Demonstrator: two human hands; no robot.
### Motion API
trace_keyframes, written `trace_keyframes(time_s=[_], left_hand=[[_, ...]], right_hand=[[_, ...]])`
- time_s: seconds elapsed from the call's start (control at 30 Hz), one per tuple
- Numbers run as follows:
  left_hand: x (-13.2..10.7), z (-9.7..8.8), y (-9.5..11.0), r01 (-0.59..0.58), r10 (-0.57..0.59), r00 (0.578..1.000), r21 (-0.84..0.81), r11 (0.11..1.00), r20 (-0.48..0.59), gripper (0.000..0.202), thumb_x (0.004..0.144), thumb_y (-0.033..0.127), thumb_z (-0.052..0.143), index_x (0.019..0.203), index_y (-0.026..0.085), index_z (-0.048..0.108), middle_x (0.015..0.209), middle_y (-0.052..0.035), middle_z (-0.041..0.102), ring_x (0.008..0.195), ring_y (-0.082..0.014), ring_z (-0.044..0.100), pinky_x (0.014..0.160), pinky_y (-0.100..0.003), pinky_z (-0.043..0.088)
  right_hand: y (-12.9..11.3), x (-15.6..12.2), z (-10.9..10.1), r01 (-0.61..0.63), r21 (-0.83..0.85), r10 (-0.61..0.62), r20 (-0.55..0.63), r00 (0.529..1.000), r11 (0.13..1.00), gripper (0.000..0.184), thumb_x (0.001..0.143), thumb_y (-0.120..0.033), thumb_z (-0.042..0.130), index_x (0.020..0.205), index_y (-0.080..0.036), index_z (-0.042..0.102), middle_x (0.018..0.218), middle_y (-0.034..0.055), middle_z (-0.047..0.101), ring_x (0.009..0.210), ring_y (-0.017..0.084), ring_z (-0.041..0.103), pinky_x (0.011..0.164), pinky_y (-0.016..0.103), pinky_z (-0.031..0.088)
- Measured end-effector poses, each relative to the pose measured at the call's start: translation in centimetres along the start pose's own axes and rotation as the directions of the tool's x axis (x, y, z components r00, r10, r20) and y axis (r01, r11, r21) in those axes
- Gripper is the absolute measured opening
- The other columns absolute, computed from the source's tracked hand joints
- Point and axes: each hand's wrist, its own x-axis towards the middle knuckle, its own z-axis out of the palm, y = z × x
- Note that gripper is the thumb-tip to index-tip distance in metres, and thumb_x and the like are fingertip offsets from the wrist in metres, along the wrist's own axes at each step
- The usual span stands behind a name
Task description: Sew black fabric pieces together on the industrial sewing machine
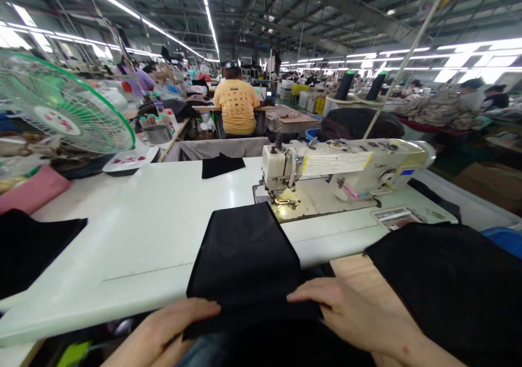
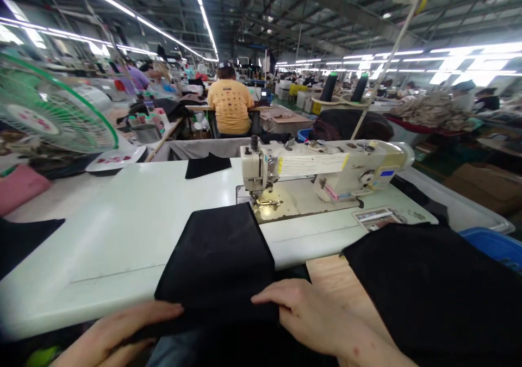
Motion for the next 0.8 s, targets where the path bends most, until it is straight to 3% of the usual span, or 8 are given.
trace_keyframes(time_s=[0.1, 0.2, 0.3, 0.4, 0.57, 0.67, 0.73, 0.8], left_hand=[[5.2, -2.3, 1.1, 0.123, -0.12, 0.992, 0.064, 0.99, -0.048, 0.034, 0.088, 0.046, 0.049, 0.089, 0.027, 0.077, 0.087, -0.0043, 0.078, 0.077, -0.0239, 0.071, 0.073, -0.03, 0.057], [11.1, -3.5, 0.7, 0.277, -0.236, 0.955, 0.248, 0.928, -0.182, 0.043, 0.088, 0.053, 0.042, 0.068, 0.022, 0.063, 0.068, -0.0058, 0.069, 0.066, -0.0256, 0.066, 0.065, -0.034, 0.05], [15.7, -3.7, -1.2, 0.364, -0.271, 0.922, 0.384, 0.848, -0.275, 0.034, 0.087, 0.047, 0.042, 0.076, 0.021, 0.06, 0.088, -0.0124, 0.069, 0.082, -0.031, 0.065, 0.074, -0.04, 0.048], [18.3, -3.6, -3.4, 0.392, -0.284, 0.907, 0.376, 0.84, -0.31, 0.026, 0.081, 0.043, 0.051, 0.086, 0.018, 0.06, 0.109, -0.0195, 0.063, 0.1, -0.036, 0.061, 0.08, -0.043, 0.047], [18.9, -3.5, -4.4, 0.332, -0.273, 0.934, 0.273, 0.903, -0.232, 0.009, 0.075, 0.03, 0.055, 0.074, 0.023, 0.05, 0.077, -0.0065, 0.064, 0.076, -0.025, 0.062, 0.073, -0.035, 0.047], [17.4, -3.1, -3.6, 0.284, -0.23, 0.934, 0.174, 0.943, -0.274, 0.009, 0.08, 0.032, 0.048, 0.079, 0.023, 0.047, 0.079, -0.0045, 0.063, 0.077, -0.0228, 0.062, 0.074, -0.034, 0.048], [16.1, -3.0, -2.9, 0.229, -0.237, 0.914, -0.065, 0.971, -0.329, 0.015, 0.079, 0.037, 0.053, 0.081, 0.023, 0.049, 0.085, -0.0046, 0.065, 0.081, -0.0222, 0.063, 0.077, -0.034, 0.049], [14.9, -3.0, -2.1, 0.135, -0.276, 0.903, -0.393, 0.91, -0.33, 0.022, 0.073, 0.037, 0.066, 0.079, 0.022, 0.052, 0.097, -0.0052, 0.069, 0.09, -0.0226, 0.066, 0.081, -0.034, 0.05]], right_hand=[[0.9, 4.0, -0.8, -0.062, 0.083, 0.076, -0.181, 0.981, 0.995, 0.029, 0.089, -0.02, 0.055, 0.11, -0.026, 0.074, 0.1, 0.0004, 0.077, 0.09, 0.019, 0.07, 0.081, 0.029, 0.054], [2.6, 9.9, -1.1, -0.127, -0.005, 0.115, -0.401, 0.909, 0.992, 0.016, 0.089, -0.029, 0.058, 0.082, -0.02, 0.07, 0.067, -0.0023, 0.064, 0.062, 0.015, 0.058, 0.058, 0.025, 0.045], [4.0, 15.2, -1.0, -0.185, -0.103, 0.102, -0.535, 0.838, 0.977, 0.011, 0.086, -0.025, 0.062, 0.076, -0.02, 0.065, 0.073, -0.0012, 0.061, 0.068, 0.016, 0.057, 0.067, 0.027, 0.045], [4.8, 18.1, -0.6, -0.219, -0.138, 0.101, -0.581, 0.808, 0.966, 0.003, 0.081, -0.019, 0.064, 0.08, -0.021, 0.065, 0.093, 0.0051, 0.063, 0.088, 0.021, 0.059, 0.082, 0.033, 0.045], [5.1, 18.3, 0.3, -0.18, -0.142, 0.066, -0.577, 0.814, 0.973, 0.009, 0.078, -0.014, 0.063, 0.074, -0.021, 0.061, 0.09, 0.0053, 0.062, 0.095, 0.024, 0.059, 0.091, 0.038, 0.043], [5.3, 16.8, 0.7, -0.129, -0.082, 0.059, -0.575, 0.816, 0.988, 0.01, 0.076, -0.013, 0.062, 0.071, -0.021, 0.058, 0.083, 0.0038, 0.063, 0.09, 0.022, 0.06, 0.09, 0.037, 0.045], [5.3, 15.4, 0.6, -0.092, -0.024, 0.062, -0.569, 0.82, 0.995, 0.005, 0.078, -0.014, 0.06, 0.078, -0.02, 0.06, 0.085, 0.0034, 0.065, 0.085, 0.02, 0.062, 0.084, 0.033, 0.049], [5.1, 13.8, 0.3, -0.025, 0.079, 0.063, -0.537, 0.842, 0.997, 0.015, 0.08, -0.018, 0.059, 0.094, -0.019, 0.063, 0.089, 0.0031, 0.068, 0.084, 0.018, 0.065, 0.079, 0.03, 0.052]])
